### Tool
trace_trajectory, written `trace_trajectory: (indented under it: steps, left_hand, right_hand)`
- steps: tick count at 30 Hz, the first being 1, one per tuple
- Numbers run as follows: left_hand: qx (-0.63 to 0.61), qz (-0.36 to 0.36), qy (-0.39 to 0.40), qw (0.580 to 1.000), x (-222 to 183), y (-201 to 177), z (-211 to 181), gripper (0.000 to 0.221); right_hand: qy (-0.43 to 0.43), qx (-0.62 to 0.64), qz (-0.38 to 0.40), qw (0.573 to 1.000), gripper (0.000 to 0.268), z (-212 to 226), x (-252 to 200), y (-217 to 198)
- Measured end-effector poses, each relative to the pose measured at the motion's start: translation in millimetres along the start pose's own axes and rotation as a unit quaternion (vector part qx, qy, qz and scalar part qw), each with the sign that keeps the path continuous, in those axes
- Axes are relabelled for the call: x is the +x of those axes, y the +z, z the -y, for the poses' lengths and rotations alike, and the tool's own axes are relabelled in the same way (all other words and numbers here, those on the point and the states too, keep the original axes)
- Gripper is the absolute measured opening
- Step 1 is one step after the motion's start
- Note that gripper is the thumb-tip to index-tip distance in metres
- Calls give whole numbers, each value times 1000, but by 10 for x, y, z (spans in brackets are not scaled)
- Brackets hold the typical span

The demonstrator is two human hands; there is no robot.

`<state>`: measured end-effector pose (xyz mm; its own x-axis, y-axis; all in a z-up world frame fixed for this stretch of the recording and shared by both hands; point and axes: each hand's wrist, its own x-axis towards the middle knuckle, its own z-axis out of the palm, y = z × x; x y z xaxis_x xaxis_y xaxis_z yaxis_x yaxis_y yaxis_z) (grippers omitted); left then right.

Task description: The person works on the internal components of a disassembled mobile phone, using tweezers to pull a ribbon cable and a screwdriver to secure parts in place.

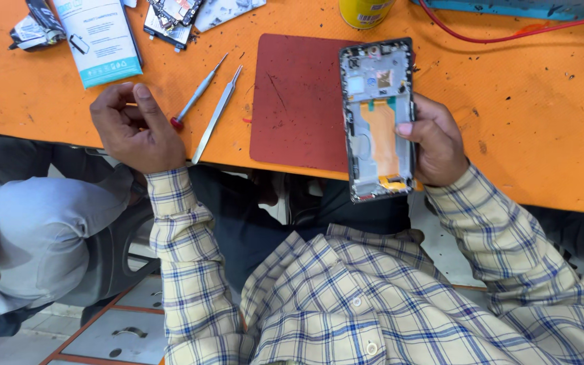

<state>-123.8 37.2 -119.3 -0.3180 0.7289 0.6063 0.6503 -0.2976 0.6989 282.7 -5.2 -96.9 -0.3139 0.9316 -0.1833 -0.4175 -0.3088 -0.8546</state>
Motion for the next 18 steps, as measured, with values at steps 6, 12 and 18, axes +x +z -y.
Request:
trace_trajectory:
  steps: [6, 12, 18]
  left_hand:
    - [-10, -6, 6, 1000, -4, 11, 30, 21]
    - [-1, -13, 24, 1000, 14, 18, 60, 19]
    - [35, -5, 40, 999, 20, 13, 57, 19]
  right_hand:
    - [12, -52, -72, 996, 54, 200, -421, -396]
    - [-11, -60, -89, 994, 46, 153, -638, -699]
    - [-24, -67, -88, 994, 51, 115, -649, -778]
